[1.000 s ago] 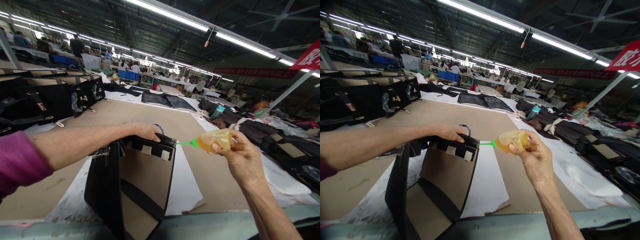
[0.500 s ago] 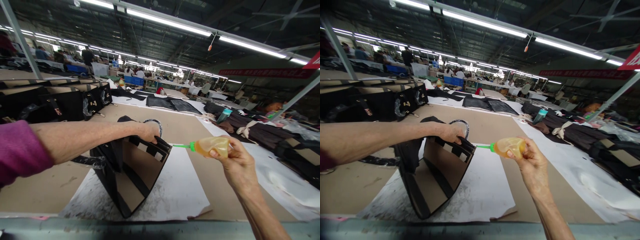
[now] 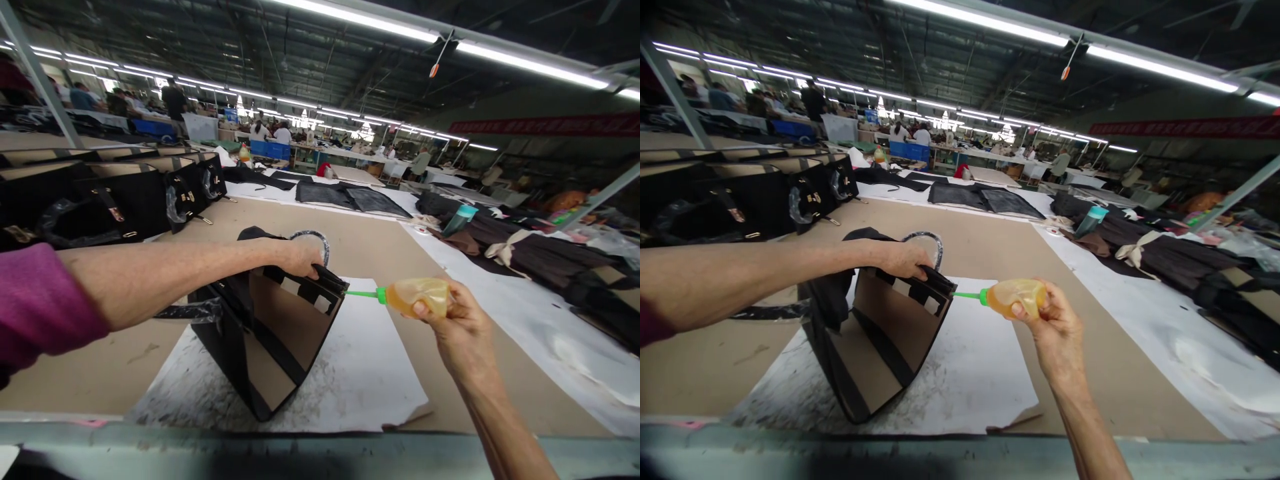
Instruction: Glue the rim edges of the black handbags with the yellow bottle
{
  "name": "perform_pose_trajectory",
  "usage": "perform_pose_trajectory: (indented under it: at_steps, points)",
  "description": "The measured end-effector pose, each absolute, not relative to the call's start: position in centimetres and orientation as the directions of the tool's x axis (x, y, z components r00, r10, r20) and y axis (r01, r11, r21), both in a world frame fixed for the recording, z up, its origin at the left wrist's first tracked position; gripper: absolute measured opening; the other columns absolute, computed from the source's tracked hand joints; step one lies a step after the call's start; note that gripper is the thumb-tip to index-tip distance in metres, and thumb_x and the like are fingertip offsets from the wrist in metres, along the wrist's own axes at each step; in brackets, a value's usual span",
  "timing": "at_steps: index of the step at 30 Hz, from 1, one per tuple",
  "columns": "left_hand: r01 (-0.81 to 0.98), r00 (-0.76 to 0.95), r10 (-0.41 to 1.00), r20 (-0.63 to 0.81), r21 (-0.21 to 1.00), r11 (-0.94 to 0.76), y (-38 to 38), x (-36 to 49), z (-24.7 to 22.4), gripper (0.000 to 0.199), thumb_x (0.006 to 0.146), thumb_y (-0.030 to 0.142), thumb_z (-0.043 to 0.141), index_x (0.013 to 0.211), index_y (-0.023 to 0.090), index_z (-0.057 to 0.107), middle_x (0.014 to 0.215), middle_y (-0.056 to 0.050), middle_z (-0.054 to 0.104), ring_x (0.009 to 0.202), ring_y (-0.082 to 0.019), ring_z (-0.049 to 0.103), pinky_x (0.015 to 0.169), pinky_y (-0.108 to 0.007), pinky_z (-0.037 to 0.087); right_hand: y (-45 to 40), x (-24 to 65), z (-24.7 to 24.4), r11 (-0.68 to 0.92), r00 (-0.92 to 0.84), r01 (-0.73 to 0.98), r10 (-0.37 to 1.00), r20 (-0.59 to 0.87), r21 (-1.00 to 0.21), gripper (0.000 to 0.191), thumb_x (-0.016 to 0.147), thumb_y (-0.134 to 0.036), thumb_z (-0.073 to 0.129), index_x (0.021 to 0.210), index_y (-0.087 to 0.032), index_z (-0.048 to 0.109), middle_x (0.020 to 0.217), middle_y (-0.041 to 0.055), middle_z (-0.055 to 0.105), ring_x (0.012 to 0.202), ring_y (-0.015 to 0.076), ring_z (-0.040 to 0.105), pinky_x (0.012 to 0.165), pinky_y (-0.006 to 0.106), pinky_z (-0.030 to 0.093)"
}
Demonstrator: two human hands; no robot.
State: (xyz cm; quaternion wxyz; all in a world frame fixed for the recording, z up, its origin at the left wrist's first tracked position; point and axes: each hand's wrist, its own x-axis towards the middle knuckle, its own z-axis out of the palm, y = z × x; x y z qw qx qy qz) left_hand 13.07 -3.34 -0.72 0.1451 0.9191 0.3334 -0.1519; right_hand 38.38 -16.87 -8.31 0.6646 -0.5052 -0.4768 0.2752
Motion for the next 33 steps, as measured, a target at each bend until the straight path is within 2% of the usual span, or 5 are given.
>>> perform_pose_trajectory:
  at_steps: [6,14,21,27,33]
  points:
    - [0.626,0.756,0.546,-0.36,0.152,-0.765,-3.5,13.5,-1.4,0.024,0.086,0.022,0.052,0.099,0.016,0.071,0.08,-0.004,0.068,0.072,-0.017,0.057,0.058,-0.024,0.039,-17.3,37.9,-8.9,0.252,0.454,0.087,0.851,0.264,-0.964,0.053,0.052,-0.028,0.089,0.097,-0.022,0.063,0.08,-0.0001,0.067,0.065,0.0172,0.062,0.06,0.029,0.056]
    - [0.612,0.756,0.545,-0.362,0.097,-0.785,-3.7,13.9,-1.5,0.024,0.087,0.021,0.053,0.101,0.012,0.071,0.083,-0.004,0.068,0.074,-0.015,0.056,0.061,-0.023,0.038,-18.1,37.6,-9.2,0.229,0.481,0.09,0.842,0.244,-0.969,0.053,0.052,-0.029,0.089,0.097,-0.022,0.061,0.075,-0.0001,0.068,0.061,0.0183,0.063,0.057,0.03,0.057]
    - [0.605,0.767,0.545,-0.339,0.101,-0.789,-4.1,13.8,-1.7,0.022,0.086,0.019,0.053,0.098,0.013,0.071,0.084,-0.005,0.069,0.071,-0.014,0.057,0.059,-0.022,0.037,-18.5,37.0,-9.8,0.189,0.522,0.111,0.824,0.219,-0.976,0.056,0.048,-0.034,0.089,0.095,-0.022,0.062,0.076,0.0016,0.068,0.062,0.0207,0.064,0.057,0.033,0.058]
    - [0.603,0.775,0.554,-0.306,0.093,-0.792,-4.2,13.9,-1.8,0.019,0.085,0.018,0.055,0.091,0.014,0.072,0.077,-0.004,0.069,0.065,-0.014,0.056,0.054,-0.022,0.035,-19.2,36.6,-11.1,0.198,0.494,0.159,0.833,0.252,-0.967,0.051,0.052,-0.034,0.087,0.095,-0.022,0.063,0.08,0.0008,0.068,0.066,0.0199,0.064,0.057,0.03,0.057]
    - [0.563,0.804,0.522,-0.284,0.083,-0.822,-3.8,13.9,-2.4,0.02,0.085,0.02,0.055,0.092,0.015,0.072,0.079,-0.004,0.07,0.067,-0.014,0.057,0.054,-0.022,0.035,-20.0,36.2,-12.5,0.186,0.461,0.189,0.85,0.254,-0.964,0.047,0.056,-0.032,0.085,0.097,-0.021,0.064,0.083,0.0014,0.069,0.068,0.0183,0.064,0.06,0.028,0.056]
